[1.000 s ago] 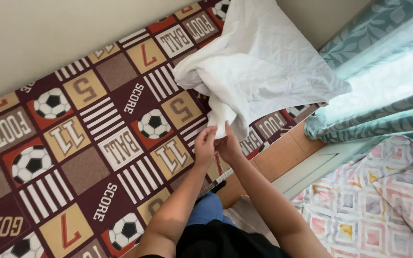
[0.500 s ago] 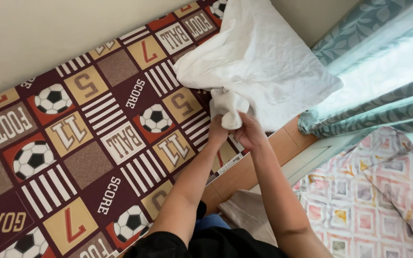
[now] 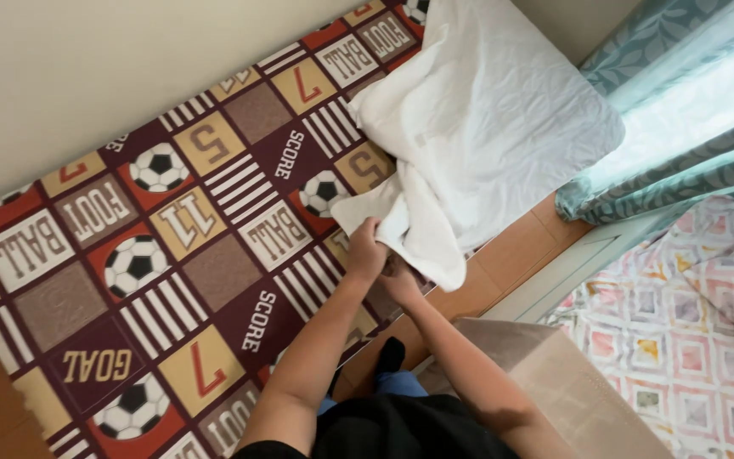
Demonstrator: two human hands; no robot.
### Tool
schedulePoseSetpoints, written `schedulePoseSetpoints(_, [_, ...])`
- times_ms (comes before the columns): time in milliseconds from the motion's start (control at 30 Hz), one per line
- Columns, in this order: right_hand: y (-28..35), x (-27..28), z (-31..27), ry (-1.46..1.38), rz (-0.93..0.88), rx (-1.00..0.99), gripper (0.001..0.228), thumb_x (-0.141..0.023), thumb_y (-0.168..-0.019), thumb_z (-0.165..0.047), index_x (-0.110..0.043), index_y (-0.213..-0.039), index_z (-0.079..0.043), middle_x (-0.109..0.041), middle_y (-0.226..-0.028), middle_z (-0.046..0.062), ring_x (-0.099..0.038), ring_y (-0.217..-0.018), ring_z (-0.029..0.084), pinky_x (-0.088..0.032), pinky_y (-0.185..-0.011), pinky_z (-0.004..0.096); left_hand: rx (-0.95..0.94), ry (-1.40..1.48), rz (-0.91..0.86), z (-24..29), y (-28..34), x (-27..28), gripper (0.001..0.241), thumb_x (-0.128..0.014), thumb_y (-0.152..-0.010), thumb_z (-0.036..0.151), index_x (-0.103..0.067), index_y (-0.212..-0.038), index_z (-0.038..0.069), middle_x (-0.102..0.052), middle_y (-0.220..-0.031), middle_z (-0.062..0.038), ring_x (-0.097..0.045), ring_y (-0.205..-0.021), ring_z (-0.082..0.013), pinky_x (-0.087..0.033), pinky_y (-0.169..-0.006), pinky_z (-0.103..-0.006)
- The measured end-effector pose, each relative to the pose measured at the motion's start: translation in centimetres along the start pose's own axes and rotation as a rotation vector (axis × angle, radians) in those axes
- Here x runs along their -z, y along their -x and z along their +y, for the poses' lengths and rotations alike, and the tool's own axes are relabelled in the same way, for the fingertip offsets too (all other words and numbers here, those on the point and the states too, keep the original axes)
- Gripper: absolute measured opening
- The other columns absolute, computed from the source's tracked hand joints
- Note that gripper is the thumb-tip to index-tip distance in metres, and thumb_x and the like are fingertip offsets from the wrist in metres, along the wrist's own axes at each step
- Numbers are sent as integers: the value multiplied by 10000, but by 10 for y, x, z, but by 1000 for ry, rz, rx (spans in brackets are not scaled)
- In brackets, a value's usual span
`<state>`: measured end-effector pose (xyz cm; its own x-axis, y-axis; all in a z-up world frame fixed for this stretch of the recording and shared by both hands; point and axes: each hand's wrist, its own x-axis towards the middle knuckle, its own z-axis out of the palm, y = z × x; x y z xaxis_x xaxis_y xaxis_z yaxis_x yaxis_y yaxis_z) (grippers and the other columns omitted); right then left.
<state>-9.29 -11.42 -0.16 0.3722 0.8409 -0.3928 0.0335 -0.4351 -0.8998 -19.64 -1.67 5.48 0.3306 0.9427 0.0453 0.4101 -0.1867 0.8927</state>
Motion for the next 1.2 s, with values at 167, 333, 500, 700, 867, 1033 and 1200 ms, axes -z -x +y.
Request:
schedulePoseSetpoints(167, [38, -66, -22, -162, 20, -86, 554, -605, -950, -225, -489, -1446, -8, -646, -1285, 185, -621, -1158, 296, -489, -971, 415, 37, 162, -116, 34, 41, 59, 234, -643, -907, 51, -655, -1134, -9, -740, -1055, -199, -726, -976, -310, -573, -846, -389])
schedulePoseSetpoints(333, [74, -39, -38, -309, 45, -153, 502, -575, -1011, -230, -491, -1443, 12, -639, -1359, 207, -623, -1252, 317, -476, -1038, 433, -29, 373, -380, -3, 37, 122, 368, -687, -885, 65, -640, -1246, 12, -719, -1129, -151, -711, -993, -264, -585, -869, -375])
schedulePoseSetpoints(500, [108, -124, -86, -739, -28, -228, 515, -639, -979, -146, -441, -1435, -9, -587, -1401, 155, -578, -1298, 309, -432, -1133, 435, 622, 47, -415, -63, 20, 157, 553, -665, -1006, 498, -700, -1276, 17, -740, -1133, -184, -712, -993, -248, -564, -873, -384])
schedulePoseSetpoints(700, [127, -112, -108, -989, -158, -358, 535, -668, -930, -96, -458, -1418, -25, -551, -1401, 142, -572, -1268, 306, -460, -1143, 470, 664, 633, -390, -94, 38, 126, 418, -644, -968, 294, -705, -1259, 0, -759, -1104, -170, -731, -915, -251, -588, -791, -370])
schedulePoseSetpoints(867, [116, -107, -35, -1048, -162, -495, 452, -632, -957, -180, -523, -1372, -39, -634, -1321, 127, -627, -1182, 282, -509, -1015, 438, 757, 945, -163, -107, 41, 127, 321, -585, -988, 192, -697, -1226, 6, -757, -1059, -157, -738, -890, -250, -624, -775, -366])
schedulePoseSetpoints(1033, [102, -124, 66, -967, -137, -696, 299, -626, -1009, -269, -603, -1216, -54, -706, -1095, 110, -677, -972, 248, -555, -801, 405, 700, 925, 208, -126, 52, 192, 238, -583, -1035, 192, -647, -1196, 29, -704, -1079, -143, -698, -997, -236, -589, -892, -389])
schedulePoseSetpoints(1200, [131, -154, 51, -776, -124, -733, 209, -620, -1005, -274, -647, -1171, -150, -709, -1033, 41, -671, -895, 194, -563, -777, 370, 413, 1058, 408, -127, 103, 267, 245, -597, -1019, 213, -659, -1160, 23, -710, -1077, -57, -681, -982, -170, -577, -891, -332])
